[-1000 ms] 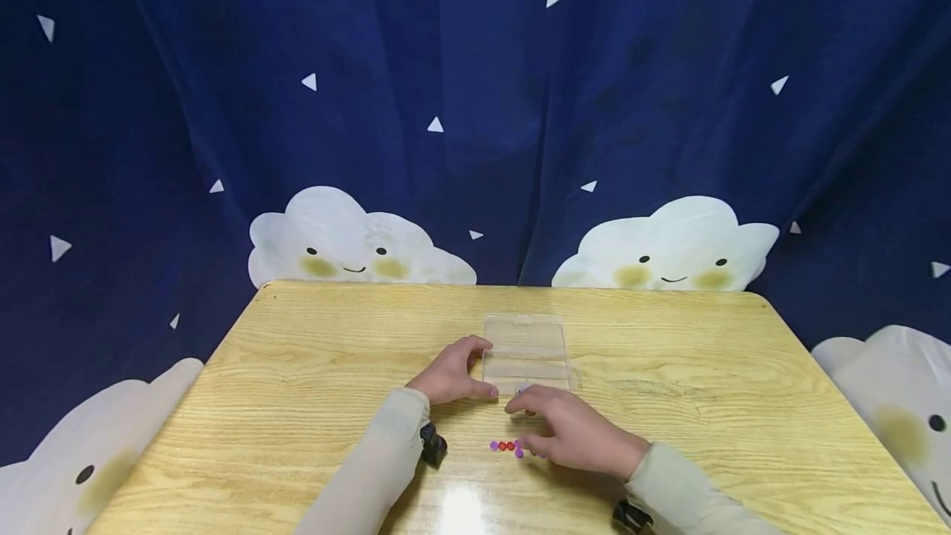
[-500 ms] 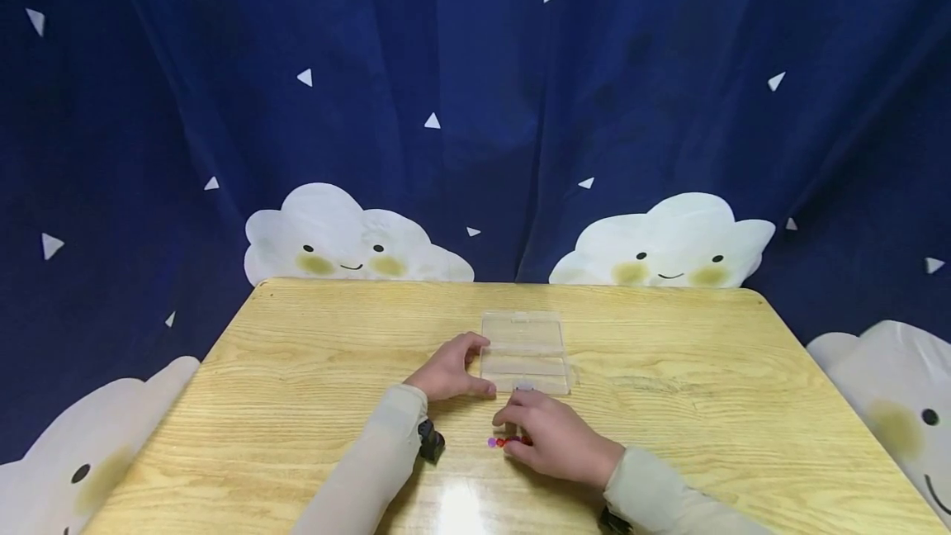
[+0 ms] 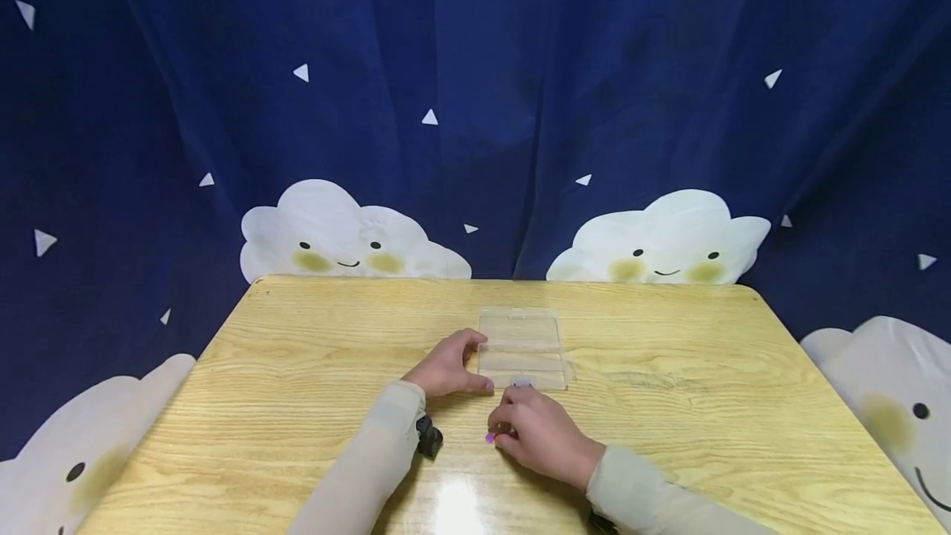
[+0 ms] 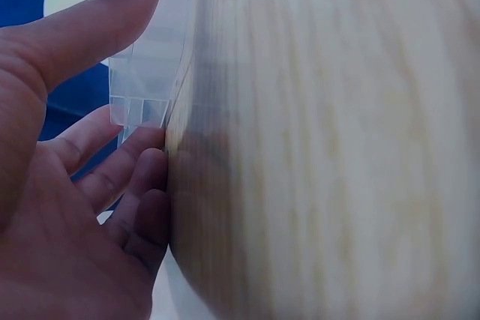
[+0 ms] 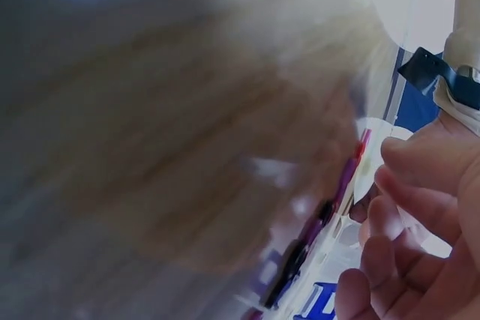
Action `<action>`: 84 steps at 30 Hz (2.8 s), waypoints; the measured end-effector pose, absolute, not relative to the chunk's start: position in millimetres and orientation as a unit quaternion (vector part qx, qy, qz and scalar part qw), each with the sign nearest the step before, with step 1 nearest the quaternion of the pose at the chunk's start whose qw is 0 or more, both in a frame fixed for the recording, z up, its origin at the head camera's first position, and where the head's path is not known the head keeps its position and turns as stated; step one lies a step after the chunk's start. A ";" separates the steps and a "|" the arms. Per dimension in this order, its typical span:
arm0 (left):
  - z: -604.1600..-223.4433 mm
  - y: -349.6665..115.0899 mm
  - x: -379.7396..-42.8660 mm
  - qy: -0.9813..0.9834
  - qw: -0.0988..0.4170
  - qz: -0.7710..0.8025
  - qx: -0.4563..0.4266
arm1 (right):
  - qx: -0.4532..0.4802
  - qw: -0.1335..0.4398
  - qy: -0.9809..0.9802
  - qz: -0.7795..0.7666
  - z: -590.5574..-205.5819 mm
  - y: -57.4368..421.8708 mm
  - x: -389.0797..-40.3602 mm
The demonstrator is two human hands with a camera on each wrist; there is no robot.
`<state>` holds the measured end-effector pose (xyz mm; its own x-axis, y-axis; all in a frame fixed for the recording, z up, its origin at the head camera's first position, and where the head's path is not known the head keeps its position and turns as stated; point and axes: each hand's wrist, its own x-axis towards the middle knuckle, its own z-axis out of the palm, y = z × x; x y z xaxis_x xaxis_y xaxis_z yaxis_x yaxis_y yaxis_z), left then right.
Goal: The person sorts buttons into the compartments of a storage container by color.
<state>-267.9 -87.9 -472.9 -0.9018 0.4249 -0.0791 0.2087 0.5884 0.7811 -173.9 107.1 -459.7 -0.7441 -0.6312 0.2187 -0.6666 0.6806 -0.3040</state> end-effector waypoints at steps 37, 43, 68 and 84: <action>-471.7 -88.0 -269.3 0.881 0.138 0.418 0.172 | 0.327 0.016 -0.929 0.174 -461.9 94.3 -176.8; -471.0 -87.5 -269.6 0.882 0.137 0.417 0.172 | 0.331 0.025 -0.928 0.171 -461.1 94.6 -177.0; -470.1 -86.5 -270.7 0.883 0.137 0.411 0.178 | 0.284 0.023 -0.932 0.224 -455.9 109.2 -181.5; -467.3 -86.0 -268.4 0.879 0.150 0.420 0.168 | 0.263 0.027 -0.936 0.234 -448.7 125.0 -191.0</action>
